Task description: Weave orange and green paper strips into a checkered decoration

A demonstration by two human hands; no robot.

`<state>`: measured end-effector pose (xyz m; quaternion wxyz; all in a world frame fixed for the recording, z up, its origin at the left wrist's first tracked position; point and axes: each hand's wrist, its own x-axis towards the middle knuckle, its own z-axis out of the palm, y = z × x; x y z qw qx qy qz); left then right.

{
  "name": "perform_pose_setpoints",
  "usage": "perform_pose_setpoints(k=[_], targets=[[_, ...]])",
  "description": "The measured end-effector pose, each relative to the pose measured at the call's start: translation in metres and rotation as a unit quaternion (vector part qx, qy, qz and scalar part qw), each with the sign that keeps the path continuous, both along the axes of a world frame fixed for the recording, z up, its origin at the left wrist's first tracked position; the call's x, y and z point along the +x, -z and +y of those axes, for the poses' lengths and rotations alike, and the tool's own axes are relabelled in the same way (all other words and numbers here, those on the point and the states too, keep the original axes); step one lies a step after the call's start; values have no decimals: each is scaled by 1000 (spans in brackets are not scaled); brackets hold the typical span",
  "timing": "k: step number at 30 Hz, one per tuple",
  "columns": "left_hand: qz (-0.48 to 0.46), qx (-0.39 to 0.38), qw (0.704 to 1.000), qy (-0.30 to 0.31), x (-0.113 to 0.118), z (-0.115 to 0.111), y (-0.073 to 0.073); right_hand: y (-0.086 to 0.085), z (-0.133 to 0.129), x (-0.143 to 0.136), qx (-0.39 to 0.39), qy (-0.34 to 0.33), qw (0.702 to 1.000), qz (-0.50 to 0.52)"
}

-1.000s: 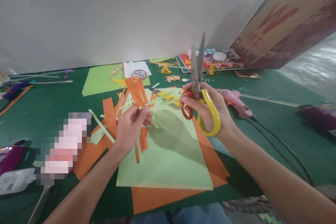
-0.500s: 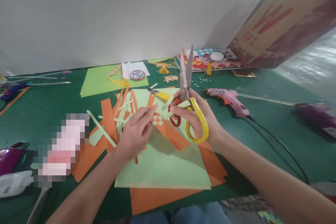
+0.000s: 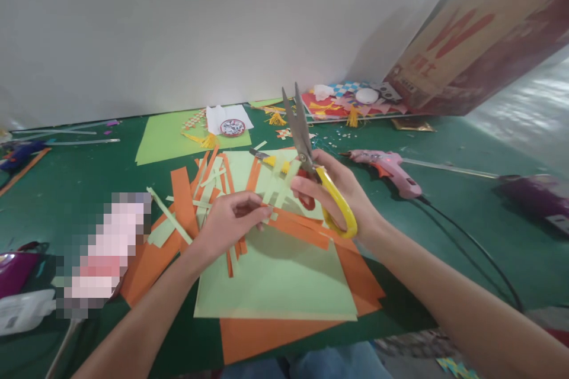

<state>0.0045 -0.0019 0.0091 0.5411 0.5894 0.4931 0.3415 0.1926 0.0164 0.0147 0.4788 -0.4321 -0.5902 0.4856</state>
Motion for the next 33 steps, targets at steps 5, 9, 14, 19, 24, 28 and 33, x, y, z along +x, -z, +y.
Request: perform_pose_setpoints(k=[5, 9, 14, 19, 24, 28, 33], targets=[[-167, -51, 981, -85, -4, 5, -1, -7, 4, 7, 42, 58, 997, -7], [-289, -78, 941, -158, -7, 9, -4, -4, 8, 12, 20, 36, 998, -55], [-353, -84, 917, -166, -8, 10, -7, 3, 10, 13, 85, 12, 967, -241], [-378, -84, 901, -197, -9, 10, -8, 4, 9, 13, 161, -25, 922, -352], [-389, -79, 890, -224, -11, 11, -6, 5, 10, 15, 197, -58, 907, -366], [-399, -73, 889, -212, -13, 12, -4, 4, 9, 15, 207, -63, 904, -367], [-414, -80, 883, -206, -14, 13, -3, 4, 10, 17, 197, -58, 905, -373]])
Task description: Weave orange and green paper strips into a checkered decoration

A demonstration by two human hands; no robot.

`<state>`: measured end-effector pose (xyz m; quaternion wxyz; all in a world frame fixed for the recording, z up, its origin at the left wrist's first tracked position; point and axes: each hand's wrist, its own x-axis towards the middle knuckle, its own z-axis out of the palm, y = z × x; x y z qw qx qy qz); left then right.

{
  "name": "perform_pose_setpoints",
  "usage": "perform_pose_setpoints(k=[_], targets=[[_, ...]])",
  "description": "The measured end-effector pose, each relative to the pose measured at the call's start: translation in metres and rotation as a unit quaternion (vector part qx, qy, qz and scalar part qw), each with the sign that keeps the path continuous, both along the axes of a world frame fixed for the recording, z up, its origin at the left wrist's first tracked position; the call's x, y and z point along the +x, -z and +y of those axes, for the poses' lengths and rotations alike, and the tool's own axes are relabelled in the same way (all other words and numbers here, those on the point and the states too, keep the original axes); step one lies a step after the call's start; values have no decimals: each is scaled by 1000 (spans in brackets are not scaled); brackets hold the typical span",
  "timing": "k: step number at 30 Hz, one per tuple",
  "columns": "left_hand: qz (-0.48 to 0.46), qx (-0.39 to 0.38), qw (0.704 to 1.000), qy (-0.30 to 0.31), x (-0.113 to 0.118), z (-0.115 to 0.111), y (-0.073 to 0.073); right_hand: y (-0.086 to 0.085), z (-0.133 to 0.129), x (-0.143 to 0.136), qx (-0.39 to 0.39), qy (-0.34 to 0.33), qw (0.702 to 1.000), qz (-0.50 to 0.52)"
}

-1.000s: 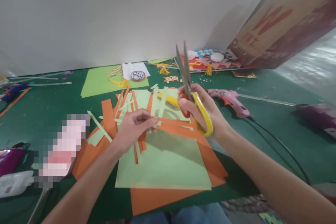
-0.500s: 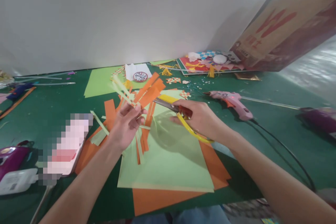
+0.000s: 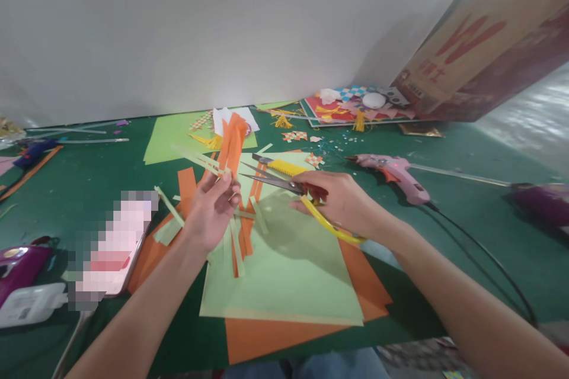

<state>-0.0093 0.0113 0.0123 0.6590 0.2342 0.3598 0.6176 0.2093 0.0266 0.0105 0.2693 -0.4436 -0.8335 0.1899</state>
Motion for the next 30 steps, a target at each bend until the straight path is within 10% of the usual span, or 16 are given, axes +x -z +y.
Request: perform_pose_setpoints(k=[30], targets=[[172, 70, 982, -38, 6, -3, 4, -5, -2, 0, -49, 1, 999, -18]])
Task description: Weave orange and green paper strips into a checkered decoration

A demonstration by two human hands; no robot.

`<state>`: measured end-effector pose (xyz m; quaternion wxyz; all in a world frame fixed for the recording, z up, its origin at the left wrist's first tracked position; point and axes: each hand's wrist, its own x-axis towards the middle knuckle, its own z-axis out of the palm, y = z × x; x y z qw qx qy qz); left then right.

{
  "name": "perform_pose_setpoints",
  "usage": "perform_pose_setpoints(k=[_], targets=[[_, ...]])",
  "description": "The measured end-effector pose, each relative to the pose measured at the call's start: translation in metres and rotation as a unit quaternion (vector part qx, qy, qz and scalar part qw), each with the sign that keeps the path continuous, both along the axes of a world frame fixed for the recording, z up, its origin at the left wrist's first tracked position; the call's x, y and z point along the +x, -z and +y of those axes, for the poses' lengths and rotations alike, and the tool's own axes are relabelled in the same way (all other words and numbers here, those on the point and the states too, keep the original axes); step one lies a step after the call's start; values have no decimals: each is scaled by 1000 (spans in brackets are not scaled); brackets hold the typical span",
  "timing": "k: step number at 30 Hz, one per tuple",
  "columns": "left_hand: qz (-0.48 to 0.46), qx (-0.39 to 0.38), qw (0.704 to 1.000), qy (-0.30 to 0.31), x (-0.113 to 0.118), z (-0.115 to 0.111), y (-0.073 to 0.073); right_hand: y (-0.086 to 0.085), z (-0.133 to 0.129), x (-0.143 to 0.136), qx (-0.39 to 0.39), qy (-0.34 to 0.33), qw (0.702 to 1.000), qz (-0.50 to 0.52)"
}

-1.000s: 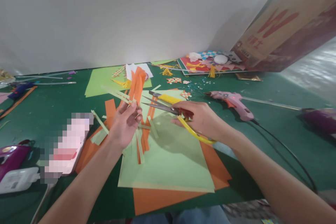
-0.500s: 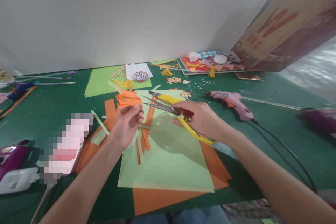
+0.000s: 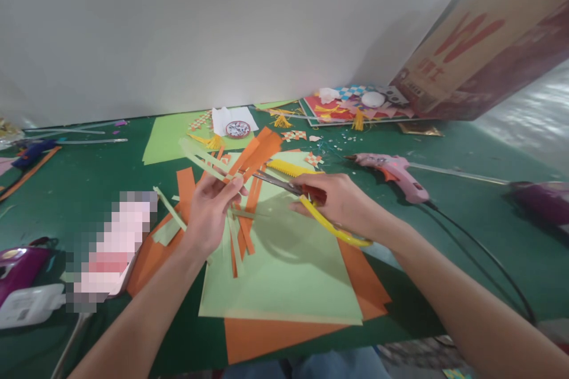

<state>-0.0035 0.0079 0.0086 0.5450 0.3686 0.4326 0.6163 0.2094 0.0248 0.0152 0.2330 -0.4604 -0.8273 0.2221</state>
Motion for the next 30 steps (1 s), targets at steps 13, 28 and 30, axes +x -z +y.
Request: perform_pose_setpoints(k=[13, 28, 30], targets=[[84, 92, 992, -19, -2, 0, 7, -13, -6, 2, -264, -69, 959, 71], [52, 85, 995, -29, 1, -2, 2, -19, -8, 5, -368, -61, 913, 163], [68, 94, 993, -24, 1, -2, 2, -20, -7, 4, -370, -67, 914, 156]])
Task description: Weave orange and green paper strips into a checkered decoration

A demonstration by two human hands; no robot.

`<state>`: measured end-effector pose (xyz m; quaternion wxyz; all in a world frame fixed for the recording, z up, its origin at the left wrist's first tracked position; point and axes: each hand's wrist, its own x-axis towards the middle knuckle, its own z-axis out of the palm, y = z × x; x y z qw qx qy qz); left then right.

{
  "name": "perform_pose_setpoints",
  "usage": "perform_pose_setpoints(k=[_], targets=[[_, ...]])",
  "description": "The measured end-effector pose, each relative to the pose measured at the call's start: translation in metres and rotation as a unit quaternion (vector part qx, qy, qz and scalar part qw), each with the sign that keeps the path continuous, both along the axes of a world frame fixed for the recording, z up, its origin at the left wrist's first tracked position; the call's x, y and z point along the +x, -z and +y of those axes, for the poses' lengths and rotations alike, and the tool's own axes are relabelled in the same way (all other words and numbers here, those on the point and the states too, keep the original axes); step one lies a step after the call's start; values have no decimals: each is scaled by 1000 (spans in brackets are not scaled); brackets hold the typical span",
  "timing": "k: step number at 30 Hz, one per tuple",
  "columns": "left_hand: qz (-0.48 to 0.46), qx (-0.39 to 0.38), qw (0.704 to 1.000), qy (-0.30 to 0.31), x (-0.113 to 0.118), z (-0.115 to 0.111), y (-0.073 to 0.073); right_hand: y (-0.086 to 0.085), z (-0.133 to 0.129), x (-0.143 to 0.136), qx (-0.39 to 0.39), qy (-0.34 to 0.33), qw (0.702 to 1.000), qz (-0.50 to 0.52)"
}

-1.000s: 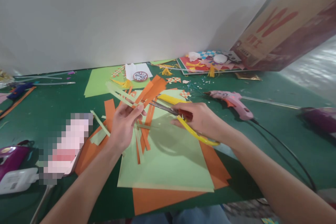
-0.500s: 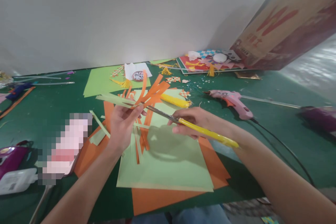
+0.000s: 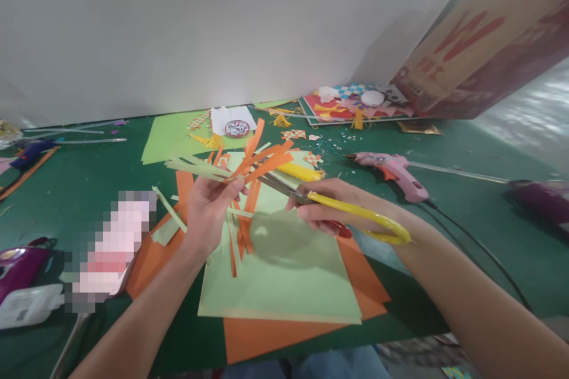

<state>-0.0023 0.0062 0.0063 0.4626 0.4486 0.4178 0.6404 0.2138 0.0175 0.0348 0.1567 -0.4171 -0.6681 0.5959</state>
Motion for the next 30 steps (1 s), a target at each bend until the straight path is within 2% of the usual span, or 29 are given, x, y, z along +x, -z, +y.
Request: perform_pose_setpoints(k=[10, 16, 30], targets=[[11, -56, 998, 21, 1, 0, 0, -1, -2, -3, 9, -11, 1000, -1], [61, -88, 993, 52, 6, -5, -4, 1, -2, -4, 3, -2, 1000, -3], [34, -67, 994, 82, 9, -9, -2, 2, -5, -8, 9, 16, 1000, 6]])
